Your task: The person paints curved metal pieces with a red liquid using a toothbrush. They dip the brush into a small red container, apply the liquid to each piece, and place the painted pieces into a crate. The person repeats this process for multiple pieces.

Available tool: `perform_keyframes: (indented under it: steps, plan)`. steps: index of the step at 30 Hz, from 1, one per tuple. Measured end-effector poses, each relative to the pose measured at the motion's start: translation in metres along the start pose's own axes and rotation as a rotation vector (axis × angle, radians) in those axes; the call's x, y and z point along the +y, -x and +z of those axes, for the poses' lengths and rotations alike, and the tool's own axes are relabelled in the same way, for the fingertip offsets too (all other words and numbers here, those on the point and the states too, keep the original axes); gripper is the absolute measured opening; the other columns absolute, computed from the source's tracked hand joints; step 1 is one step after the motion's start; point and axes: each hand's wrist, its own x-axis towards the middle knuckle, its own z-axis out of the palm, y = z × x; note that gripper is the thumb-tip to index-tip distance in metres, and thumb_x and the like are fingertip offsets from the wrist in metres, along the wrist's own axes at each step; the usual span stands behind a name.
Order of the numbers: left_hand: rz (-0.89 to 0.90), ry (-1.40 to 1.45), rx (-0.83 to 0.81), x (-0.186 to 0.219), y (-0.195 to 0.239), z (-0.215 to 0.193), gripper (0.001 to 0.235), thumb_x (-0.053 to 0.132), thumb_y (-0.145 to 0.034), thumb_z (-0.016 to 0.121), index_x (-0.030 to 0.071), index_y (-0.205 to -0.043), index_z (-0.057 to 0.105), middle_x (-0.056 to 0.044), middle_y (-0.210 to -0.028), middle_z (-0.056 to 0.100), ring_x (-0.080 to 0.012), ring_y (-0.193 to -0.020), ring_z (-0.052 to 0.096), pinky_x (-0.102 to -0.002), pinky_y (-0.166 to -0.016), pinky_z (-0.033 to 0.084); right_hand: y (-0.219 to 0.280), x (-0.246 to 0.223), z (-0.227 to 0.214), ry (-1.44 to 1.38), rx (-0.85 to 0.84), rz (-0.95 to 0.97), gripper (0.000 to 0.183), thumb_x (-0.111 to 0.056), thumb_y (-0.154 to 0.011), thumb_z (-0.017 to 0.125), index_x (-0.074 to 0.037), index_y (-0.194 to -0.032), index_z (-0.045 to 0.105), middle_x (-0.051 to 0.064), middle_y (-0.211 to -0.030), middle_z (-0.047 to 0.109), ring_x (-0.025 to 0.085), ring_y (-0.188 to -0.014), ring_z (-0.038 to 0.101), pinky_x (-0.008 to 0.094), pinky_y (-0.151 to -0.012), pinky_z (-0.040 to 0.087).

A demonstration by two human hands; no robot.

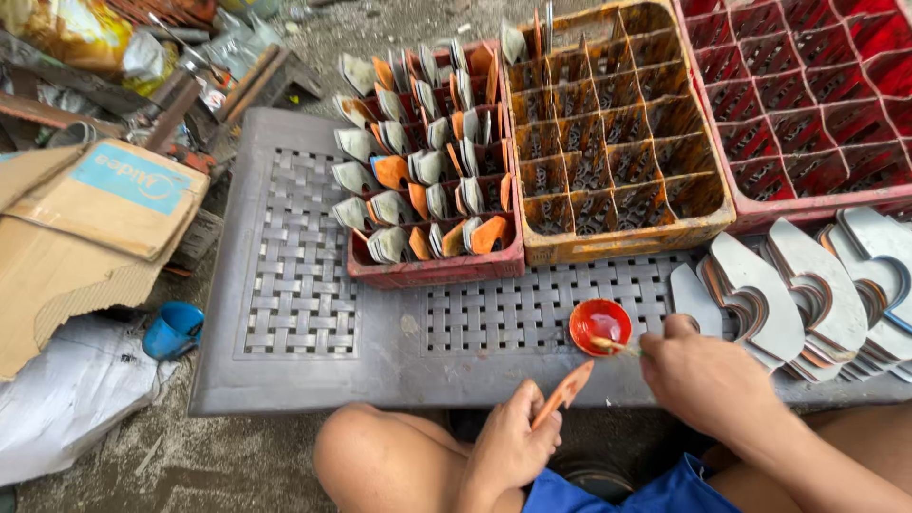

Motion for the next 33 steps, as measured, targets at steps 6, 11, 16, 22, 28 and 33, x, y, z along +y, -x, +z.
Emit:
perform_keyframes:
  steps: [6, 11, 16, 22, 28, 33]
  plan:
    - [-0.062, 0.081, 0.018, -0.005, -0.003, -0.002, 0.018, 0.015, -0.096, 0.061, 0.003, -0.09, 0.049, -0.009, -0.067, 0.069, -0.0148, -0.061, 0.071, -0.031, -0.058, 0.058, 0.026, 0.009, 0.009, -0.201, 0.132, 0.143, 0.027, -0.036, -0.09, 0.062, -0.018, -0.111, 0.068, 0.011, -0.103, 0.064, 0.036, -0.073, 0.072, 0.049, -0.064, 0.059]
    - [-0.025, 0.113, 0.042, -0.008, -0.008, 0.005, 0.017, 0.013, -0.097, 0.06, 0.003, -0.089, 0.049, -0.009, -0.067, 0.068, -0.0138, -0.059, 0.07, -0.031, -0.055, 0.056, 0.028, 0.003, 0.055, -0.409, 0.014, 0.13, 0.03, -0.031, -0.09, 0.061, -0.015, -0.115, 0.067, 0.011, -0.104, 0.066, 0.038, -0.081, 0.07, 0.049, -0.071, 0.058]
    - [-0.027, 0.158, 0.02, -0.021, -0.009, 0.006, 0.019, 0.014, -0.098, 0.061, 0.002, -0.09, 0.047, -0.008, -0.068, 0.068, -0.0126, -0.06, 0.069, -0.03, -0.056, 0.058, 0.024, 0.031, 0.092, -0.659, 0.033, 0.031, 0.02, -0.023, -0.094, 0.061, -0.008, -0.103, 0.069, 0.011, -0.091, 0.069, 0.033, -0.085, 0.069, 0.044, -0.073, 0.055]
    - [0.023, 0.107, -0.064, -0.041, 0.007, -0.022, 0.02, 0.007, -0.093, 0.064, 0.001, -0.107, 0.051, -0.01, -0.075, 0.066, -0.0118, -0.065, 0.065, -0.028, -0.059, 0.054, 0.02, 0.067, 0.093, -1.609, -0.639, 0.211, 0.023, -0.023, -0.104, 0.058, -0.001, -0.108, 0.059, 0.008, -0.069, 0.048, 0.013, -0.046, 0.034, 0.029, -0.039, 0.025]
    - [0.046, 0.574, 0.025, -0.018, 0.029, -0.064, 0.026, 0.016, -0.102, 0.049, 0.0, -0.123, 0.05, -0.015, -0.092, 0.072, -0.0161, -0.068, 0.069, -0.029, -0.062, 0.059, 0.041, 0.117, 0.04, -1.88, -0.041, -0.206, 0.02, -0.011, -0.11, 0.056, 0.006, -0.118, 0.061, 0.015, -0.09, 0.065, 0.012, -0.058, 0.051, 0.027, -0.045, 0.041]
    - [-0.076, 0.688, 0.16, 0.033, -0.002, -0.038, 0.032, 0.027, -0.102, 0.037, 0.011, -0.13, 0.041, -0.015, -0.082, 0.067, -0.0158, -0.055, 0.067, -0.024, -0.037, 0.05, 0.021, 0.069, 0.022, -1.465, 0.265, -0.04, 0.043, -0.006, -0.089, 0.067, -0.004, -0.132, 0.061, 0.008, -0.089, 0.064, 0.01, -0.069, 0.055, 0.025, -0.056, 0.044]
